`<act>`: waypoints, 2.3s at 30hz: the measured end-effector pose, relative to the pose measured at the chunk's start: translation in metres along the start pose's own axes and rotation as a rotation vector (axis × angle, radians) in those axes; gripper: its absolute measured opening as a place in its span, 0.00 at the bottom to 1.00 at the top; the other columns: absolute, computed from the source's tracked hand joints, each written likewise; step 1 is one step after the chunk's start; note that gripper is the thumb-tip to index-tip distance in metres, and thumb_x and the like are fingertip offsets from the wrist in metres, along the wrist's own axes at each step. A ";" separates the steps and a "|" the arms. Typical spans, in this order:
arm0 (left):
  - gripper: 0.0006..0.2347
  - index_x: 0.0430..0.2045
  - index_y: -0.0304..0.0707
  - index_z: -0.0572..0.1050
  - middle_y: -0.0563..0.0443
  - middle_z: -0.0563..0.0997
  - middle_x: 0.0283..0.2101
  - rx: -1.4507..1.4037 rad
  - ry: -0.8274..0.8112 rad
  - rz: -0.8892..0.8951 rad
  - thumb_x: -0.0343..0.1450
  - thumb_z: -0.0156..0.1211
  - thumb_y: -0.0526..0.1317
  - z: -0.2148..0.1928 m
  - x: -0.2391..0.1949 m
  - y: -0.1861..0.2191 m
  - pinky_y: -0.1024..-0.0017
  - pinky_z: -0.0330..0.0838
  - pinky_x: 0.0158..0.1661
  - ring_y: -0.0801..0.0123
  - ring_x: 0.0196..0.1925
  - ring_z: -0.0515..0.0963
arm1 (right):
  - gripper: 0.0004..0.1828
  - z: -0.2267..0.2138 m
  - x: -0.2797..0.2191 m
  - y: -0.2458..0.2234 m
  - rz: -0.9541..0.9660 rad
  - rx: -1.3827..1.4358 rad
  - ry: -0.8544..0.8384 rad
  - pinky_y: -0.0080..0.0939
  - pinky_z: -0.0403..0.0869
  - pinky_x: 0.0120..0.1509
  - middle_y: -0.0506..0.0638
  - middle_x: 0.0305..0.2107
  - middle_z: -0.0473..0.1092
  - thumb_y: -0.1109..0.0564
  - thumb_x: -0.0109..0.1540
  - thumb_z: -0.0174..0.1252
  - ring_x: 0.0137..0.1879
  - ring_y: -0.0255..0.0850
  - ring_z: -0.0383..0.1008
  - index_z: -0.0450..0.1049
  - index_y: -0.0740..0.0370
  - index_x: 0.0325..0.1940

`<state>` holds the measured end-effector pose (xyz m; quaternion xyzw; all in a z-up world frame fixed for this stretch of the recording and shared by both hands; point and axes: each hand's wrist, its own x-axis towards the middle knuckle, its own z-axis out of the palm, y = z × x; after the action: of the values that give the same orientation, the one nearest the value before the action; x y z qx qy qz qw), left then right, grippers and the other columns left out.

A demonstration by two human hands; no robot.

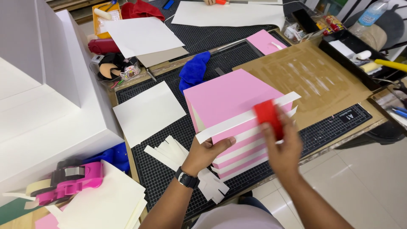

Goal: Decorating a pink box by applying white adhesive strips and smoothing them with a squeegee and roller

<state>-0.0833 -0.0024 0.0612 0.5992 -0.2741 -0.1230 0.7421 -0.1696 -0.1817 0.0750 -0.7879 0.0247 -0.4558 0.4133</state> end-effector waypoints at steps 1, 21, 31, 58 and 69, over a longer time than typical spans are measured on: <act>0.12 0.41 0.25 0.83 0.40 0.87 0.34 0.001 0.002 -0.001 0.66 0.72 0.34 -0.001 0.001 0.000 0.68 0.75 0.35 0.70 0.35 0.77 | 0.22 0.005 -0.006 -0.002 0.001 0.002 -0.002 0.65 0.70 0.62 0.76 0.58 0.68 0.64 0.67 0.61 0.62 0.73 0.70 0.65 0.82 0.60; 0.18 0.52 0.28 0.79 0.39 0.86 0.41 -0.044 -0.065 -0.029 0.68 0.69 0.34 -0.009 0.027 0.011 0.64 0.81 0.41 0.67 0.41 0.83 | 0.23 0.018 0.042 -0.017 -0.166 -0.067 -0.148 0.64 0.70 0.62 0.73 0.55 0.72 0.65 0.65 0.65 0.61 0.71 0.72 0.70 0.80 0.61; 0.19 0.53 0.27 0.78 0.38 0.86 0.40 -0.042 -0.142 -0.066 0.67 0.69 0.33 -0.018 0.029 -0.029 0.62 0.81 0.42 0.65 0.39 0.82 | 0.26 0.032 0.040 -0.015 -0.210 0.021 -0.155 0.58 0.75 0.54 0.68 0.48 0.73 0.66 0.66 0.63 0.55 0.65 0.77 0.69 0.72 0.67; 0.18 0.52 0.30 0.79 0.44 0.86 0.39 -0.150 -0.224 0.054 0.67 0.67 0.29 -0.040 0.038 -0.085 0.71 0.81 0.40 0.73 0.38 0.82 | 0.23 0.055 0.031 -0.009 -0.327 0.041 -0.149 0.51 0.76 0.47 0.62 0.50 0.76 0.65 0.63 0.66 0.48 0.57 0.80 0.71 0.70 0.61; 0.15 0.51 0.30 0.78 0.46 0.86 0.39 -0.118 -0.255 0.073 0.69 0.65 0.30 -0.019 0.038 -0.007 0.69 0.82 0.43 0.73 0.39 0.82 | 0.24 0.058 0.029 -0.013 -0.319 -0.032 -0.146 0.56 0.76 0.46 0.66 0.45 0.75 0.64 0.63 0.67 0.48 0.64 0.78 0.70 0.74 0.61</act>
<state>-0.0404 -0.0081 0.0623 0.5234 -0.3800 -0.1869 0.7394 -0.1137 -0.1489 0.0898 -0.8195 -0.1234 -0.4565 0.3237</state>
